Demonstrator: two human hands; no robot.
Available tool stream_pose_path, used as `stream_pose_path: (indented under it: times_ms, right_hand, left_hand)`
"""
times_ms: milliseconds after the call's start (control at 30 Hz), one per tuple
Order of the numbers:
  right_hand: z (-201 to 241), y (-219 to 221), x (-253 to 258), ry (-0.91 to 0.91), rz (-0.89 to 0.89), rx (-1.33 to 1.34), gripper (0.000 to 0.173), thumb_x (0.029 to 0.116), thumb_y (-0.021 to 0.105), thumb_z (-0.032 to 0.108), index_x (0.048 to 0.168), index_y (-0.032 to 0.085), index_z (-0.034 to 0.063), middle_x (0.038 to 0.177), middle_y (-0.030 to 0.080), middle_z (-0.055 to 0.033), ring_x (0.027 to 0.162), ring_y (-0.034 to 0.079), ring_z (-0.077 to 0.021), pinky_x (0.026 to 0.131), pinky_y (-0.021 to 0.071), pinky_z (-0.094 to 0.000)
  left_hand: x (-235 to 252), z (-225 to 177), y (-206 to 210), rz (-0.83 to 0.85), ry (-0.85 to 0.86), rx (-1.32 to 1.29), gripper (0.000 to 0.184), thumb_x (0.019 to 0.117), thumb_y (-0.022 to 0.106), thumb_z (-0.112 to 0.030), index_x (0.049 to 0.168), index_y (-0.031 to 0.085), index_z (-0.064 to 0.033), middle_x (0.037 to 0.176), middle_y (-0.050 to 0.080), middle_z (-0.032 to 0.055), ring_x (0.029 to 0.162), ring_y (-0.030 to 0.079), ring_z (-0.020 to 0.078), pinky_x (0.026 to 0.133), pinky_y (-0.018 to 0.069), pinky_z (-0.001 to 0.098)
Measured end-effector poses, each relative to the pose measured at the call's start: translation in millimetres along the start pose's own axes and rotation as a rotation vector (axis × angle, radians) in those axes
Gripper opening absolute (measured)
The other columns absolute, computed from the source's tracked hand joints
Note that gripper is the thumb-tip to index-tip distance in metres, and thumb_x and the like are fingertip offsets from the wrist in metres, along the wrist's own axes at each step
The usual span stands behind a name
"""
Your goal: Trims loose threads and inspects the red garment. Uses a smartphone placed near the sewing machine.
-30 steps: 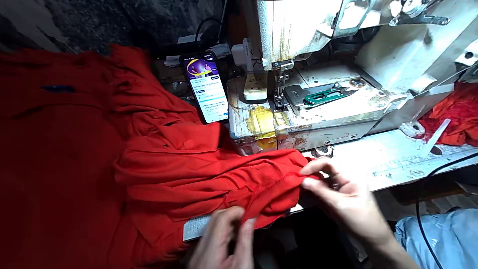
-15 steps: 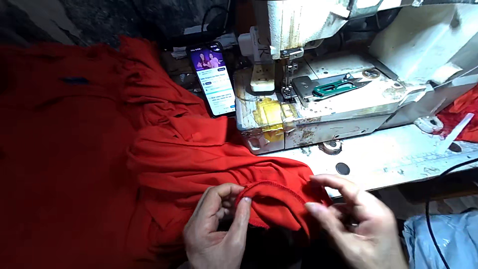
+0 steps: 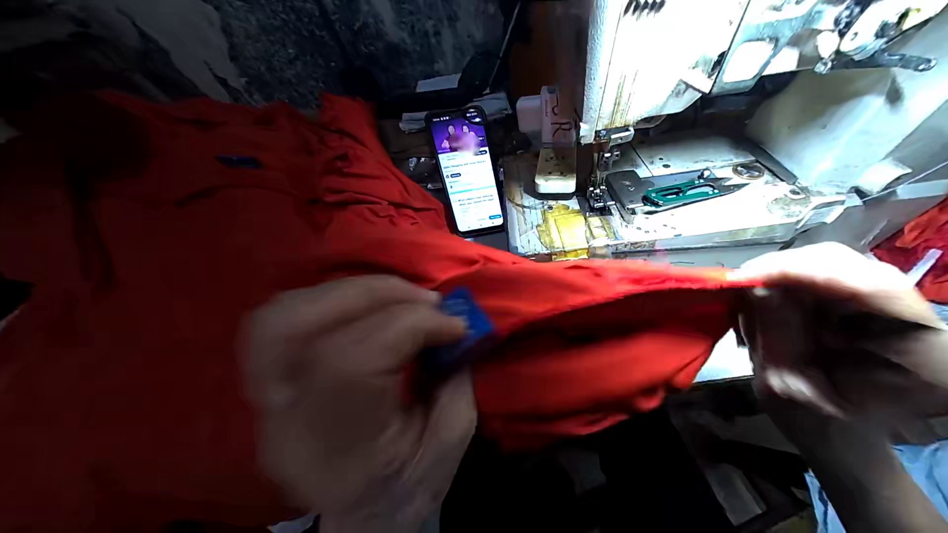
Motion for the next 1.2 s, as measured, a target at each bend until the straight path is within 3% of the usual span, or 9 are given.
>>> stream_pose_path:
  times_ms: [67,133,400,500,733,900,1033,1133,1200]
  right_hand:
    - [-26.3,13.1,-10.8,-0.027,0.098,-0.139,0.017,0.0924,0.057,0.001,0.104,0.069,-0.0045,0.095,0.067,-0.0113,0.089,0.064,-0.0126,0.08,0.0534,-0.0241]
    - [-46.0,28.1,-31.6,0.064,0.23,-0.187,0.023,0.0824,0.058,0.001,0.101,0.072,-0.0026,0.091,0.067,-0.0098,0.079,0.062,-0.0114,0.071,0.0524,-0.0223]
    - [-47.3,16.1,-59.0,0.198,0.093,-0.084,0.014,0.088,0.064,0.005,0.099,0.072,-0.0003,0.097,0.071,-0.007,0.088,0.065,-0.0037,0.081,0.0532,-0.016]
    - [-49.3,16.2,-64.7,0.199,0.035,-0.011,0.013,0.0885,0.063,0.002,0.098,0.071,-0.0012,0.098,0.07,-0.006,0.092,0.065,-0.0036,0.084,0.0542,-0.0162]
    - [-46.0,16.7,-69.0,0.174,-0.016,0.006,0.011,0.0919,0.064,0.004,0.099,0.071,0.0004,0.104,0.072,-0.0061,0.103,0.068,-0.0059,0.091,0.0556,-0.0187]
    - [-45.8,17.9,-73.6,0.143,-0.012,0.008,0.008,0.0897,0.064,0.0,0.095,0.069,0.0007,0.103,0.071,-0.0069,0.101,0.067,-0.0055,0.089,0.0557,-0.0171]
    - [-50.3,25.2,-76.9,0.161,0.008,-0.025,0.008,0.0858,0.062,-0.002,0.09,0.068,-0.001,0.095,0.069,-0.0087,0.093,0.067,-0.0071,0.084,0.0545,-0.0165]
    - [-53.8,27.4,-75.6,0.203,0.04,-0.058,0.01,0.0825,0.061,-0.002,0.089,0.068,-0.0016,0.093,0.067,-0.0085,0.087,0.064,-0.0055,0.08,0.0523,-0.0139]
    - [-56.3,28.0,-74.6,0.237,0.042,-0.056,0.01,0.081,0.063,-0.001,0.088,0.07,-0.0009,0.091,0.068,-0.0068,0.081,0.063,-0.0029,0.074,0.0514,-0.0121]
  left_hand:
    - [-16.0,9.0,30.2,0.165,-0.012,-0.05,0.008,0.0886,0.063,-0.006,0.096,0.065,-0.0072,0.102,0.064,0.0055,0.102,0.06,0.0142,0.092,0.0496,0.0275]
    - [-39.9,19.8,52.6,0.255,-0.114,-0.085,0.014,0.0803,0.062,-0.001,0.091,0.07,-0.0026,0.097,0.069,0.008,0.097,0.066,0.0146,0.089,0.0544,0.0269]
    - [-65.7,8.3,42.6,0.168,-0.152,-0.077,0.029,0.0815,0.069,-0.02,0.104,0.062,-0.004,0.107,0.067,0.0119,0.112,0.062,0.0161,0.099,0.048,0.0279]
    - [-60.8,-14.6,38.3,0.136,-0.048,-0.009,0.023,0.0909,0.069,-0.032,0.105,0.058,-0.0179,0.112,0.062,0.0017,0.113,0.057,0.0155,0.101,0.0419,0.0348]
    - [-25.7,-33.6,84.9,0.399,-0.014,0.095,0.046,0.0934,0.063,-0.049,0.115,0.075,-0.0105,0.111,0.069,0.0075,0.109,0.061,0.0258,0.094,0.0431,0.0471]
    - [-20.9,-37.0,118.5,0.552,0.194,-0.142,0.025,0.0964,0.058,-0.016,0.109,0.08,-0.0146,0.094,0.065,0.0038,0.09,0.061,0.0192,0.076,0.0503,0.0315]
    - [-30.4,-26.4,118.5,0.441,0.143,-0.336,0.016,0.0898,0.063,-0.001,0.092,0.079,-0.0025,0.088,0.07,0.0087,0.087,0.067,0.0163,0.081,0.0533,0.0264]
    - [-13.0,-9.5,80.1,0.235,-0.063,-0.388,0.011,0.0925,0.068,-0.004,0.097,0.078,-0.0037,0.097,0.072,0.0032,0.096,0.067,0.0058,0.089,0.0532,0.019]
    - [-3.6,7.9,61.5,0.166,-0.113,-0.424,0.009,0.0975,0.068,-0.015,0.1,0.077,-0.0137,0.1,0.069,-0.0078,0.091,0.065,-0.0009,0.081,0.0551,0.0145]
Point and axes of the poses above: each hand's wrist, its own x-axis towards the middle knuckle, its own y-axis out of the palm, z = x × y, the point moved 8 cm from there along x, towards the middle knuckle
